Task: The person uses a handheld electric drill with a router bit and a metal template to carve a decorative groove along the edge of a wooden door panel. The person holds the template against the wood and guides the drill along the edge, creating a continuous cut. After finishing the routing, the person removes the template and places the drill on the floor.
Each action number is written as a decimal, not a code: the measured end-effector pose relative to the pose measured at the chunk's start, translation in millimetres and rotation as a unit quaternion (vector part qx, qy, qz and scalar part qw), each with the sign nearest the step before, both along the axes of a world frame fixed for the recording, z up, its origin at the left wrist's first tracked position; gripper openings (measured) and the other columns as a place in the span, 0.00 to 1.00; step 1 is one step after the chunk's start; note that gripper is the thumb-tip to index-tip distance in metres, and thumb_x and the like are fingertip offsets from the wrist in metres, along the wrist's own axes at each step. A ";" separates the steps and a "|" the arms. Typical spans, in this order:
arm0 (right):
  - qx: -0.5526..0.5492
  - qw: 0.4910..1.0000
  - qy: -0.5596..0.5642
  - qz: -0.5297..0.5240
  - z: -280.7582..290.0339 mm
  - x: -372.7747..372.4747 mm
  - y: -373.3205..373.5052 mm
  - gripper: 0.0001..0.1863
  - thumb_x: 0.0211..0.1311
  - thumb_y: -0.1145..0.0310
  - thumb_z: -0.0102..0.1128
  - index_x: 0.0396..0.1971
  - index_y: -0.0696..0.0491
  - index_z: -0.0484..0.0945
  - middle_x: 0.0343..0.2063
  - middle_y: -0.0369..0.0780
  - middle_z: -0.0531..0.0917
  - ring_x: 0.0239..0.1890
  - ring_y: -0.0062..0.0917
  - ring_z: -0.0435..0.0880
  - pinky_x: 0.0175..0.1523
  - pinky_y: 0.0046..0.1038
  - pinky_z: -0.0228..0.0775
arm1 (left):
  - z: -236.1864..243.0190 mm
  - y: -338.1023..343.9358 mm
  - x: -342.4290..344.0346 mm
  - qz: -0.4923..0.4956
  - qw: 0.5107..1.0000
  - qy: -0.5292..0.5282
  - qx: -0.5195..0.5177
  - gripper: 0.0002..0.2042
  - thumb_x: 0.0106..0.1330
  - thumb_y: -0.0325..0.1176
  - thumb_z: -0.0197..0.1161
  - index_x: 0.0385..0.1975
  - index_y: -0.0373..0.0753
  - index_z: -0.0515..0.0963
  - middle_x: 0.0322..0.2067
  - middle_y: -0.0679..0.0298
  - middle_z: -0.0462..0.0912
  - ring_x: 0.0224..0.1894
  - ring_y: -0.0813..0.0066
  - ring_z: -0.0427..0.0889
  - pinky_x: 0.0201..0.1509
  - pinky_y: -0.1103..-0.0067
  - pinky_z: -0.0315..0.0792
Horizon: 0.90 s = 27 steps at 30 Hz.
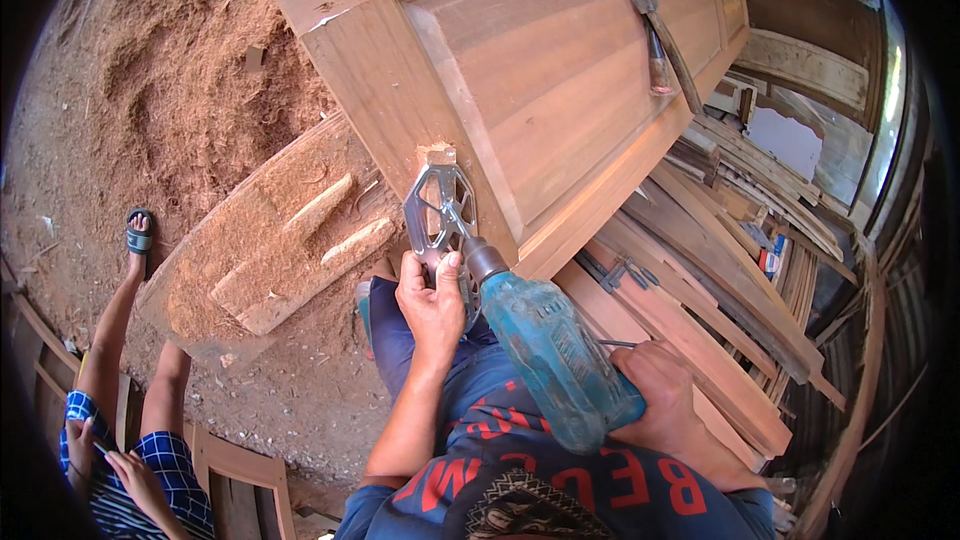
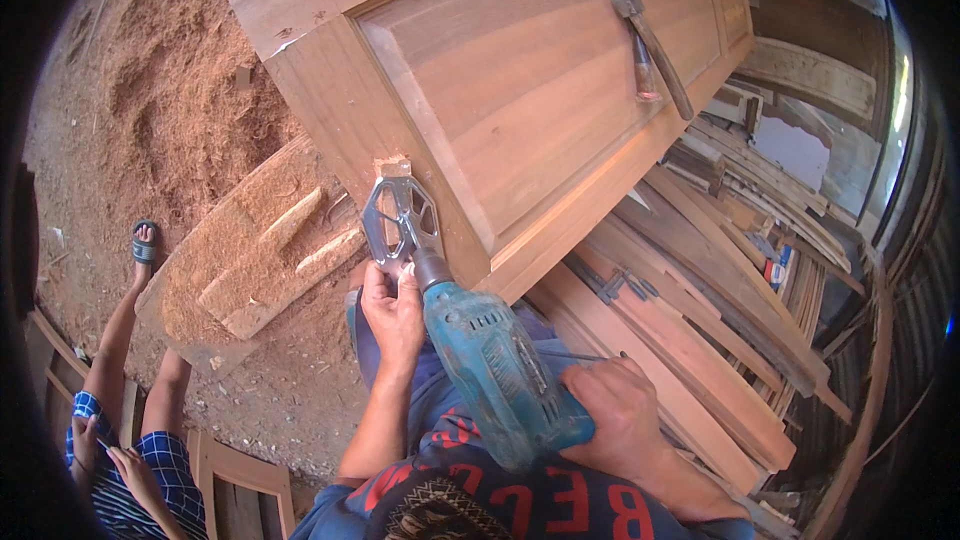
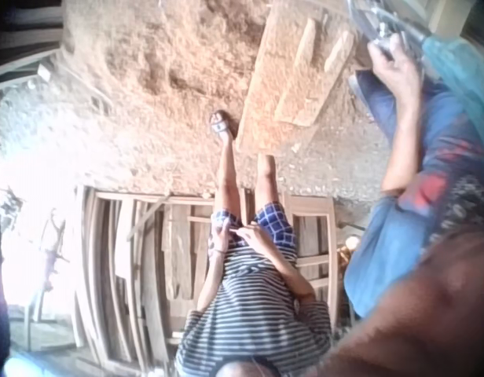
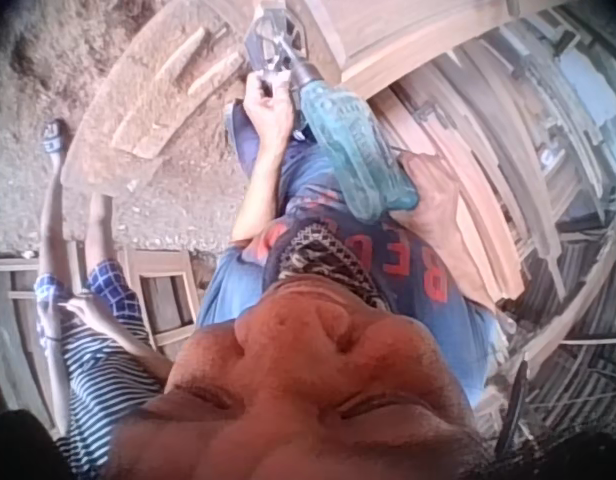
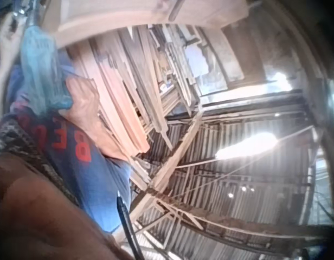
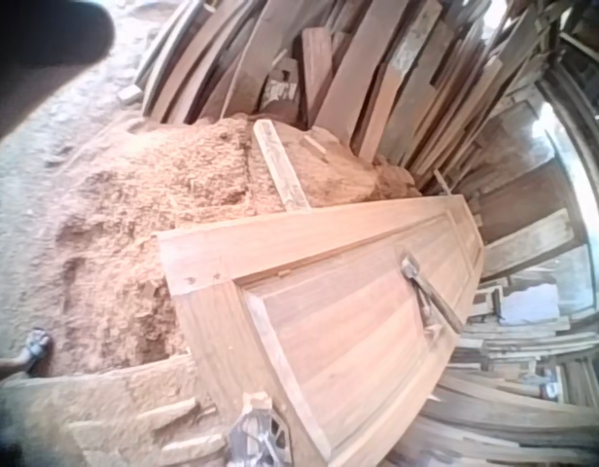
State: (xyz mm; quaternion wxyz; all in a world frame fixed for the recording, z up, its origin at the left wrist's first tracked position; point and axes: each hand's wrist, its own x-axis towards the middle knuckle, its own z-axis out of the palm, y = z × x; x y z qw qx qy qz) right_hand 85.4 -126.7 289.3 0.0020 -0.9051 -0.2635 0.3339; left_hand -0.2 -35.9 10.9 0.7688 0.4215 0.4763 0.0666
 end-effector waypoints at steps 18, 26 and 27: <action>0.020 1.000 -0.013 -0.017 -7.0 -4.8 -3.8 0.24 0.35 0.64 0.81 0.35 0.54 0.79 0.23 0.41 0.77 0.27 0.40 0.80 0.37 0.39 0.69 | -0.5 -2.1 -0.3 0.013 1.000 -0.003 0.006 0.11 0.73 0.28 0.71 0.32 0.36 0.74 0.26 0.75 0.77 0.30 0.89 0.70 0.33 0.85 0.67; 0.021 0.999 -0.010 -0.026 -7.0 -4.8 -5.9 0.25 0.34 0.65 0.81 0.35 0.54 0.79 0.24 0.42 0.78 0.28 0.40 0.81 0.37 0.39 0.70 | -3.3 -3.1 -2.8 0.011 1.000 -0.006 -0.007 0.12 0.73 0.28 0.72 0.31 0.36 0.74 0.27 0.74 0.77 0.31 0.88 0.70 0.35 0.84 0.68; 0.022 0.999 -0.011 -0.028 -7.0 -5.0 -5.8 0.25 0.34 0.65 0.81 0.35 0.54 0.79 0.24 0.42 0.79 0.28 0.40 0.82 0.37 0.39 0.70 | -3.5 -3.7 -2.5 0.012 1.000 -0.006 -0.006 0.12 0.73 0.28 0.72 0.32 0.36 0.74 0.27 0.74 0.77 0.31 0.88 0.70 0.35 0.84 0.68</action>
